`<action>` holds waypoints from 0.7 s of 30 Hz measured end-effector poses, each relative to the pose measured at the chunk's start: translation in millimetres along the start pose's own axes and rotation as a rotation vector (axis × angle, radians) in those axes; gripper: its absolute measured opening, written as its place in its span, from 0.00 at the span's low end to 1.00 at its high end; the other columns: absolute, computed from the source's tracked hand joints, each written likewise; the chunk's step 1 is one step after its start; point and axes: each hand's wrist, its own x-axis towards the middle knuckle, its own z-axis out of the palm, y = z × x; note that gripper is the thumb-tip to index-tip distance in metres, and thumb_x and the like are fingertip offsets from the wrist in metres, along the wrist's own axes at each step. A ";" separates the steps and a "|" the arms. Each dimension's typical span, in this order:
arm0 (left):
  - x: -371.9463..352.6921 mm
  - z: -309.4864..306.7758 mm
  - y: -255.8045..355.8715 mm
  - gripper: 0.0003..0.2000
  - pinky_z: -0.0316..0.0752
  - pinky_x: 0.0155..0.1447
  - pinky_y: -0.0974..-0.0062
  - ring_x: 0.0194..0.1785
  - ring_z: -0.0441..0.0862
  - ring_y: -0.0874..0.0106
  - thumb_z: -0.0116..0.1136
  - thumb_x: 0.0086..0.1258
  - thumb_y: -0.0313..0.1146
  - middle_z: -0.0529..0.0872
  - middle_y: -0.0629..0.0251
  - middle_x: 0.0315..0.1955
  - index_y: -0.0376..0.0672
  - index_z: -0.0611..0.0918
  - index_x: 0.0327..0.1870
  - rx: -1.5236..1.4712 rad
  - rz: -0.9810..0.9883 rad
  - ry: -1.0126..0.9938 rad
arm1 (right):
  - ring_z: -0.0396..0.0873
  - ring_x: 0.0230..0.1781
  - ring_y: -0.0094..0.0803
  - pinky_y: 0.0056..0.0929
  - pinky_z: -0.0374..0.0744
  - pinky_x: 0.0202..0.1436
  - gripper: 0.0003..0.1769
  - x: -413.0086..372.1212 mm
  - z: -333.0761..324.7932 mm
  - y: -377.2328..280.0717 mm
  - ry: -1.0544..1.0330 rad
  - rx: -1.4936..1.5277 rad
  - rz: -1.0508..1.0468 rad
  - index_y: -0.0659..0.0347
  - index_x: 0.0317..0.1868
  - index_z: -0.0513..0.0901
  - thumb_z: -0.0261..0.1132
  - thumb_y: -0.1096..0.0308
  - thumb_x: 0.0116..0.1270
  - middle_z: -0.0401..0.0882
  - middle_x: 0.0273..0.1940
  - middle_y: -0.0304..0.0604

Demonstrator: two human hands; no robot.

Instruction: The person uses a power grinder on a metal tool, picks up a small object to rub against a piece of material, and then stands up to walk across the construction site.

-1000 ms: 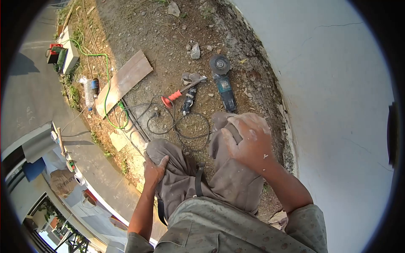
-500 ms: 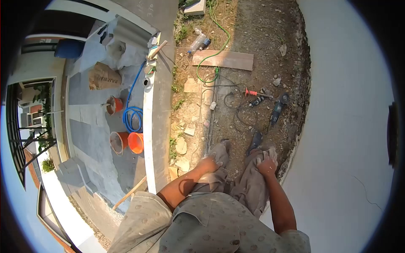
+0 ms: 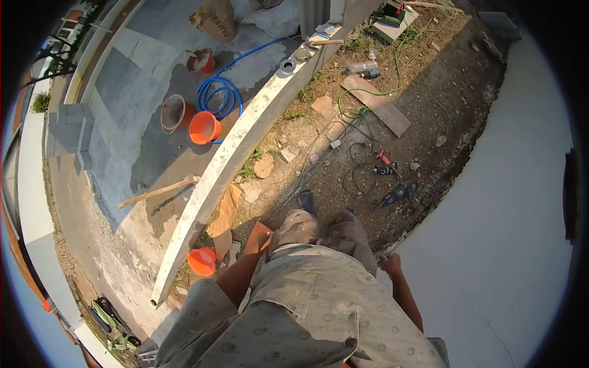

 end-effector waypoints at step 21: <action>53.1 -310.8 196.8 0.24 0.79 0.48 0.67 0.48 0.84 0.68 0.55 0.78 0.49 0.85 0.60 0.51 0.39 0.77 0.65 -0.606 -0.045 0.356 | 0.86 0.30 0.30 0.34 0.82 0.35 0.07 158.0 53.0 -355.9 -0.051 -0.543 -0.351 0.63 0.35 0.89 0.68 0.72 0.56 0.88 0.28 0.44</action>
